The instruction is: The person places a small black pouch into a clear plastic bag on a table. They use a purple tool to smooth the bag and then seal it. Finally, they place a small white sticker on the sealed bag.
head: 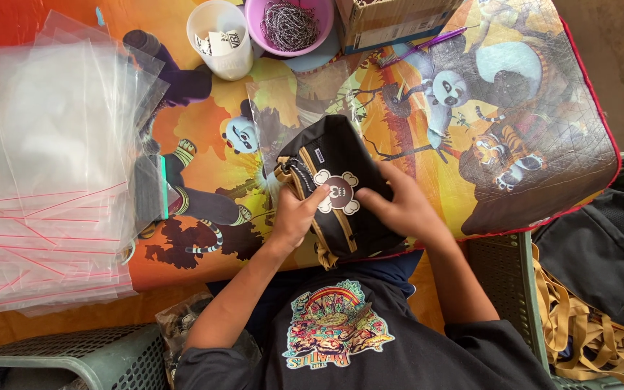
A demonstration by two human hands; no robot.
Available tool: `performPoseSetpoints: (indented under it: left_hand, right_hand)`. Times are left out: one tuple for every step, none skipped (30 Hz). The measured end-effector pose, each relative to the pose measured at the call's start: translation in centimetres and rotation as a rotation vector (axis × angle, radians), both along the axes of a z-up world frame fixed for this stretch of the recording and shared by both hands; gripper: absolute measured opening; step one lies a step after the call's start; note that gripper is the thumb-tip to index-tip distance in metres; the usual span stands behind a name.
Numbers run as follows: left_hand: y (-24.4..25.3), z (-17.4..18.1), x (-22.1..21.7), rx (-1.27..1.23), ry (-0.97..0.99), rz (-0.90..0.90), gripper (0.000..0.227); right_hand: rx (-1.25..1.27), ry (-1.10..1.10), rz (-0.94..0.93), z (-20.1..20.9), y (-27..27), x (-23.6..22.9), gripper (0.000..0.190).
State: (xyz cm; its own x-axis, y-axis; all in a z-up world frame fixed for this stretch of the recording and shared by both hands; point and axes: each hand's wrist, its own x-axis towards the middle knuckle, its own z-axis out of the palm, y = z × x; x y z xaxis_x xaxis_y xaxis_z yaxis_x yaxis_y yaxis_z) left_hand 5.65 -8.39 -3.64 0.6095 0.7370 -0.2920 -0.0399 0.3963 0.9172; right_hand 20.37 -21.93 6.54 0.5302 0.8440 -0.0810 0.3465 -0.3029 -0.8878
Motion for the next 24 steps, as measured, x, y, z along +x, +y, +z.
performPoseSetpoints:
  left_hand:
    - [-0.3,1.2,0.3,-0.001,0.000,0.001,0.020]
    - [-0.6,2.4,0.6,0.072,0.040,0.002,0.015]
    - [-1.0,3.7,0.9,0.146,0.081,0.004,0.010]
    - [-1.2,4.3,1.2,0.145,0.080,0.001,0.010]
    - [-1.5,4.9,1.5,0.158,0.087,0.003,0.011]
    - [-1.6,5.6,1.8,0.172,0.092,0.008,0.011]
    - [-1.6,4.7,1.9,0.173,0.091,0.006,0.011]
    - [-1.6,3.8,1.9,0.157,0.077,-0.012,0.014]
    - [-1.5,2.9,1.8,0.140,0.063,-0.031,0.016]
    - [-1.6,3.8,1.7,0.143,0.063,-0.030,0.016]
    - [-1.6,4.7,1.6,0.117,0.045,-0.069,0.018]
    - [-1.8,5.6,1.3,0.088,0.029,-0.108,0.021]
    - [-1.8,6.7,1.3,0.087,0.031,-0.109,0.021]
    - [-1.7,7.7,1.3,0.068,0.008,-0.161,0.025]
    - [-1.6,8.8,1.3,0.050,-0.014,-0.214,0.029]
    - [-0.6,8.3,0.5,0.049,-0.017,-0.214,0.029]
    - [0.3,7.7,-0.3,0.179,-0.044,-0.404,0.026]
    - [1.2,7.2,-1.2,0.308,-0.070,-0.593,0.032]
    - [2.0,7.4,-1.6,0.306,-0.072,-0.594,0.032]
    - [2.9,7.7,-2.1,0.635,0.062,-0.635,0.024]
    - [3.7,7.9,-2.5,0.963,0.201,-0.665,0.018]
    - [4.1,6.8,-2.9,0.962,0.202,-0.661,0.018]
    - [4.4,5.7,-3.3,1.150,0.237,-0.677,0.014]
    - [4.8,4.6,-3.8,1.339,0.272,-0.690,0.015]
  right_hand:
    - [-0.001,0.000,0.001,0.9,0.1,-1.1,0.047]
    - [-0.039,-0.222,0.068,1.8,0.2,-2.3,0.074]
    - [-0.077,-0.445,0.136,2.7,0.2,-3.4,0.103]
    - [-0.078,-0.444,0.133,2.5,0.5,-4.2,0.103]
    - [-0.261,-0.496,0.170,2.3,0.7,-5.0,0.113]
    - [-0.442,-0.546,0.207,2.2,1.0,-5.7,0.123]
    - [-0.441,-0.546,0.205,1.7,1.0,-5.6,0.123]
    - [-0.438,-0.551,0.173,1.1,1.0,-5.7,0.115]
    - [-0.434,-0.555,0.141,0.6,1.0,-5.7,0.108]
    - [-0.432,-0.556,0.141,-0.2,0.8,-5.6,0.108]
    - [-0.350,-0.577,0.112,-0.9,0.5,-5.4,0.102]
    - [-0.271,-0.594,0.083,-1.7,0.2,-5.3,0.097]
    - [-0.272,-0.592,0.084,-1.7,-0.1,-5.1,0.097]
    - [-0.198,-0.589,0.049,-1.7,-0.2,-4.8,0.086]
    - [-0.123,-0.584,0.015,-1.7,-0.4,-4.5,0.075]
    - [-0.124,-0.587,0.015,-1.3,-0.9,-3.8,0.075]
    - [-0.075,-0.516,0.010,-0.8,-1.4,-3.2,0.067]
    - [-0.028,-0.443,0.006,-0.4,-1.9,-2.7,0.060]
    - [-0.031,-0.443,0.005,-0.4,-2.6,-2.1,0.060]
    - [-0.019,-0.392,0.006,-0.3,-3.3,-1.5,0.056]
    - [-0.008,-0.340,0.006,-0.3,-4.0,-0.9,0.053]
    - [-0.008,-0.340,0.010,0.1,-4.5,-0.6,0.053]
    - [0.006,-0.317,0.024,0.4,-5.1,-0.2,0.051]
    - [0.021,-0.294,0.037,0.7,-5.6,0.1,0.049]
